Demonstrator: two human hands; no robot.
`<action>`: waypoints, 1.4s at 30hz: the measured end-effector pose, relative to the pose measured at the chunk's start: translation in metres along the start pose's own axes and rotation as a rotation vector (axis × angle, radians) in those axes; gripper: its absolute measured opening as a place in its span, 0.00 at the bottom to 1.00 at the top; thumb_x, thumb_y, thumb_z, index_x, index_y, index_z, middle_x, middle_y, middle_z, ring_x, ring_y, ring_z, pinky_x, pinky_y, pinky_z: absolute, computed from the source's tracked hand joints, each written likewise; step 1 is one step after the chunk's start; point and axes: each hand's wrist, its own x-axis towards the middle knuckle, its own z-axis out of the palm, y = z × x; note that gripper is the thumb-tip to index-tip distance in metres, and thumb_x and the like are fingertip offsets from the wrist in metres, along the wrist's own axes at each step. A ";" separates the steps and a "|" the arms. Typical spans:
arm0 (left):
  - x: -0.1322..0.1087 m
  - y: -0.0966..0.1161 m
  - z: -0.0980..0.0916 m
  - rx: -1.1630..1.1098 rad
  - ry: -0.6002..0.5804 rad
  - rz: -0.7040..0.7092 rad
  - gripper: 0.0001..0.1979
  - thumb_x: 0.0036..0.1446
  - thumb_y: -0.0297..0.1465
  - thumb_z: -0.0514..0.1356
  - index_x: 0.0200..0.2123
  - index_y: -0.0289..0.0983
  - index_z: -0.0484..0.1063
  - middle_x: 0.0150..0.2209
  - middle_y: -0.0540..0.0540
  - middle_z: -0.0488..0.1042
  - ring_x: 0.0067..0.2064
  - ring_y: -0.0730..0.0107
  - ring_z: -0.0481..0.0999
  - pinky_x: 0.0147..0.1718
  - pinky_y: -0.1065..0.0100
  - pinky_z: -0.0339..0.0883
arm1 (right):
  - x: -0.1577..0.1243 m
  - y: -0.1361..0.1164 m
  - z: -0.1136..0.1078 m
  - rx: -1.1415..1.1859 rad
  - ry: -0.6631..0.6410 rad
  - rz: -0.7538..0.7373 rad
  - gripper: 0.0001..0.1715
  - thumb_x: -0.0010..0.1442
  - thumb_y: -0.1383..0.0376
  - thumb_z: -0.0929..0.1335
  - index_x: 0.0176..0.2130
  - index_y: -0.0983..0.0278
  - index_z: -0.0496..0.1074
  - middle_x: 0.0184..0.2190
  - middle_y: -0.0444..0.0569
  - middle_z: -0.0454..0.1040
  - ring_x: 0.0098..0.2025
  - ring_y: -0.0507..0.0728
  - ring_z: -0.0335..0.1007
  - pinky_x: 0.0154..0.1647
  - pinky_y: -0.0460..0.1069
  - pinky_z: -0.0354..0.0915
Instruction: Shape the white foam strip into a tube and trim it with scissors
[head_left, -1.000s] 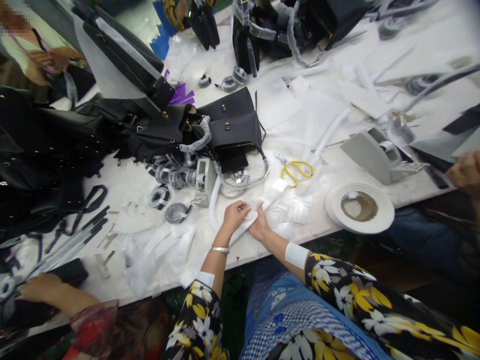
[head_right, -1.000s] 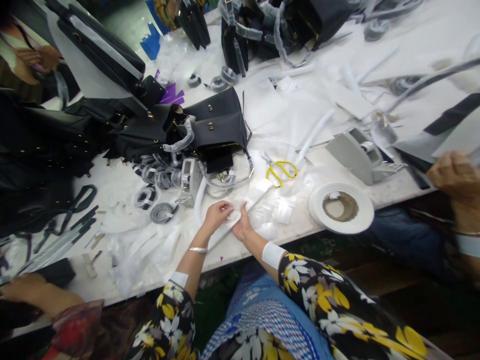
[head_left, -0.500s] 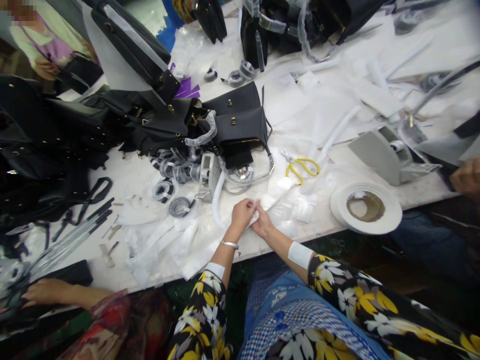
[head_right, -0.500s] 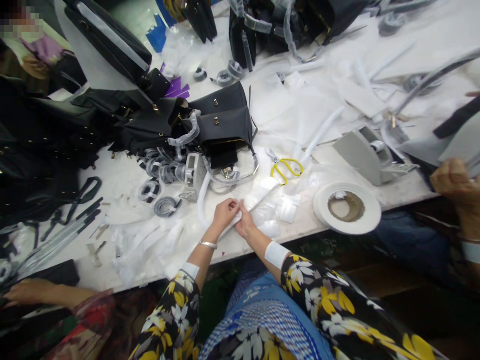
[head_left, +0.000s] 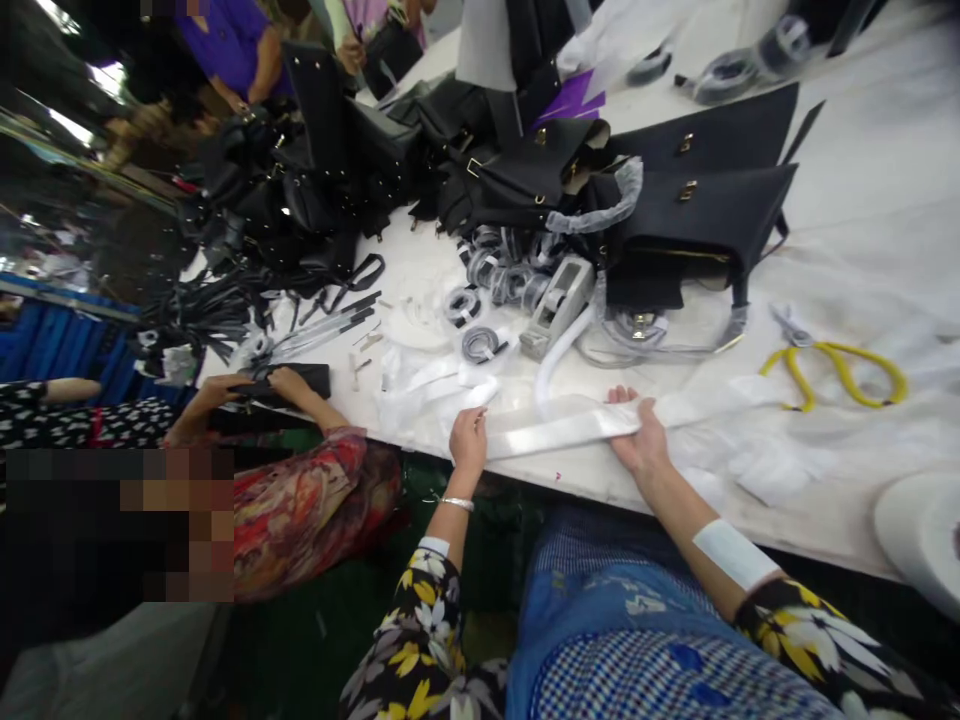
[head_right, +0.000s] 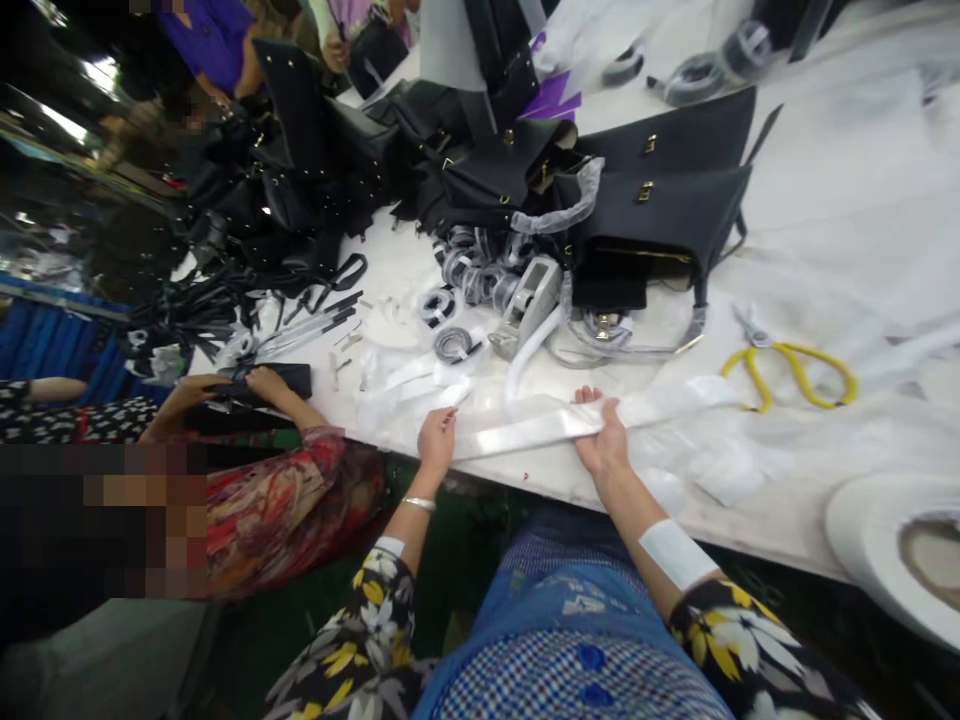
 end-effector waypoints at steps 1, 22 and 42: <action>0.004 -0.014 -0.004 0.076 -0.057 0.004 0.14 0.61 0.25 0.55 0.49 0.40 0.73 0.44 0.44 0.73 0.46 0.66 0.72 0.46 0.66 0.67 | -0.001 0.000 0.000 -0.005 0.001 -0.007 0.16 0.69 0.57 0.59 0.42 0.64 0.70 0.45 0.47 0.75 0.46 0.50 0.74 0.54 0.52 0.71; 0.033 -0.048 -0.016 0.236 -0.319 0.281 0.08 0.57 0.31 0.62 0.41 0.41 0.76 0.39 0.46 0.72 0.44 0.64 0.72 0.41 0.67 0.65 | 0.002 0.005 0.002 -0.034 0.012 -0.103 0.16 0.69 0.56 0.60 0.42 0.65 0.69 0.43 0.47 0.74 0.46 0.51 0.74 0.44 0.47 0.76; 0.018 -0.092 -0.051 -0.137 -0.545 0.012 0.15 0.46 0.31 0.67 0.39 0.37 0.72 0.31 0.51 0.75 0.33 0.70 0.74 0.35 0.70 0.67 | 0.007 0.010 -0.002 -0.058 -0.003 -0.142 0.16 0.68 0.55 0.59 0.42 0.62 0.69 0.45 0.46 0.74 0.45 0.49 0.74 0.52 0.51 0.70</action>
